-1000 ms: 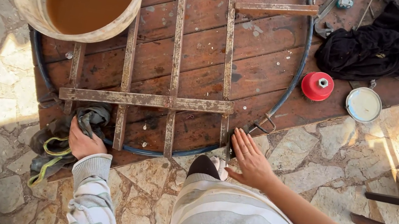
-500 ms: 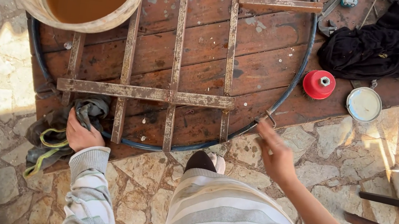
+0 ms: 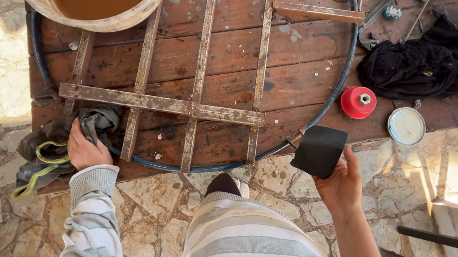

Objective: Sanding a circular metal frame with a sanding block and water

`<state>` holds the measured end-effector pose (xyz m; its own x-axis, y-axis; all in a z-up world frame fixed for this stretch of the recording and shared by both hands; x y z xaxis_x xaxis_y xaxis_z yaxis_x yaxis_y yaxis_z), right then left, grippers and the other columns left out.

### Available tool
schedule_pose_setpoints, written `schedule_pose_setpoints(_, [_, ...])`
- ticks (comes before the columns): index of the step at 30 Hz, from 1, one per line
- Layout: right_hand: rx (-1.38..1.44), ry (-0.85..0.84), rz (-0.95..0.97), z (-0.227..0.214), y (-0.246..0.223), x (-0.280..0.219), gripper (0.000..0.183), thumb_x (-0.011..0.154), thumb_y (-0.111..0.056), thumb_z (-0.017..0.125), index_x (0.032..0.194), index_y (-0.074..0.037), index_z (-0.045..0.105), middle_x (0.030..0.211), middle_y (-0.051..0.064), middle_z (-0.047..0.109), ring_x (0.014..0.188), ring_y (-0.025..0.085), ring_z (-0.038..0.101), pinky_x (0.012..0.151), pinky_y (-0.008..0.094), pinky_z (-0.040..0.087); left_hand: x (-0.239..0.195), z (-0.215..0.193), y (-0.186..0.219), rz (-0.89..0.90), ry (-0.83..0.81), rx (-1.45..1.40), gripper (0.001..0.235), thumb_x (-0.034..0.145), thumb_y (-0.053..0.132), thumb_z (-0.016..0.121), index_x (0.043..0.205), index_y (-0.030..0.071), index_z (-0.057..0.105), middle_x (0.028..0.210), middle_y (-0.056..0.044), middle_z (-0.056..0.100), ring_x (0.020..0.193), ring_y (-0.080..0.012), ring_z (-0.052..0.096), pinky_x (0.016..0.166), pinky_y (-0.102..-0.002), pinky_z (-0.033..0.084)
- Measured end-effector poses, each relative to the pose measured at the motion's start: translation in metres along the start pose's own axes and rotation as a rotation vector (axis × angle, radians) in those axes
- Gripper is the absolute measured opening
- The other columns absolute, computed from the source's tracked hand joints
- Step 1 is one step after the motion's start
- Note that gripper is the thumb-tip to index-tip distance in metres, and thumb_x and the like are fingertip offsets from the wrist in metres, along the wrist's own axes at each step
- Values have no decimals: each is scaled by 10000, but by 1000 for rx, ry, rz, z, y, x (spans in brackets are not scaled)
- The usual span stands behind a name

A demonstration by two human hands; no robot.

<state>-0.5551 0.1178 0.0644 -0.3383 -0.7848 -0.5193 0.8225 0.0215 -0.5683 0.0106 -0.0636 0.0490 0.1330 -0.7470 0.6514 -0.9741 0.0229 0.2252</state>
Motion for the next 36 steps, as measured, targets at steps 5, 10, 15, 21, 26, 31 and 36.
schedule_pose_setpoints(5, [-31,-45,-15,16,-7,-5,539,1018,-550,551,984,-58,768,956,192,774,949,341,777,972,493,582,-3,-4,3,-17,12,-6,384,1145,267,517,1433,17,558,1230,-184,668,1088,-372,680,983,-442,509])
schedule_pose_setpoints(10, [-73,-43,-12,28,0,-1,470,1034,-505,547,1036,-88,765,973,155,774,967,329,769,977,487,577,1,-9,10,-20,-1,-22,398,1098,207,547,1439,3,543,1243,-209,652,1105,-407,659,1002,-468,495])
schedule_pose_setpoints(15, [-57,-91,-38,46,-5,6,460,1066,-490,510,1056,-105,762,1016,159,777,990,316,769,985,469,575,-7,0,-9,-190,-62,-195,384,1115,141,503,1472,3,537,1297,-218,656,1150,-417,648,1021,-464,494])
schedule_pose_setpoints(21, [-71,-41,-105,82,-17,-5,489,1038,-535,533,993,-107,767,959,155,776,928,310,781,946,458,598,-31,-93,0,-807,252,-485,447,1171,233,579,1426,-121,483,1341,-404,565,1286,-485,553,1127,-545,395])
schedule_pose_setpoints(26, [-58,36,-2,47,-11,11,557,961,-511,595,1262,-54,699,1260,145,711,1201,259,684,1012,343,539,-59,-172,53,-701,273,-643,420,1123,183,540,1426,-101,474,1395,-337,557,1242,-472,600,1048,-516,529])
schedule_pose_setpoints(31, [-121,25,-33,67,-42,30,658,942,-625,549,1213,-51,723,1187,150,738,1135,264,721,958,351,575,-106,-188,157,-454,85,-687,549,1045,385,535,1375,-51,582,1347,-237,653,1235,-368,680,1038,-428,562])
schedule_pose_setpoints(36, [-199,-139,5,69,-84,49,658,970,-612,518,1235,-41,711,1266,145,712,1218,258,683,1020,343,541,-103,-171,281,-83,-242,-885,493,1101,249,346,1531,17,416,1473,-207,586,1371,-354,614,1114,-431,554])
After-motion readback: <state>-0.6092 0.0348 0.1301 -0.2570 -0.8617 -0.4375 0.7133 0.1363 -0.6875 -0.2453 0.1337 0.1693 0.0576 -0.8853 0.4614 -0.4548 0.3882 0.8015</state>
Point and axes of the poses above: each hand's wrist, its own x-axis towards the middle knuckle, its own z-axis out of the palm, y = z × x, the point moved 8 cm from there along x, towards the middle knuckle
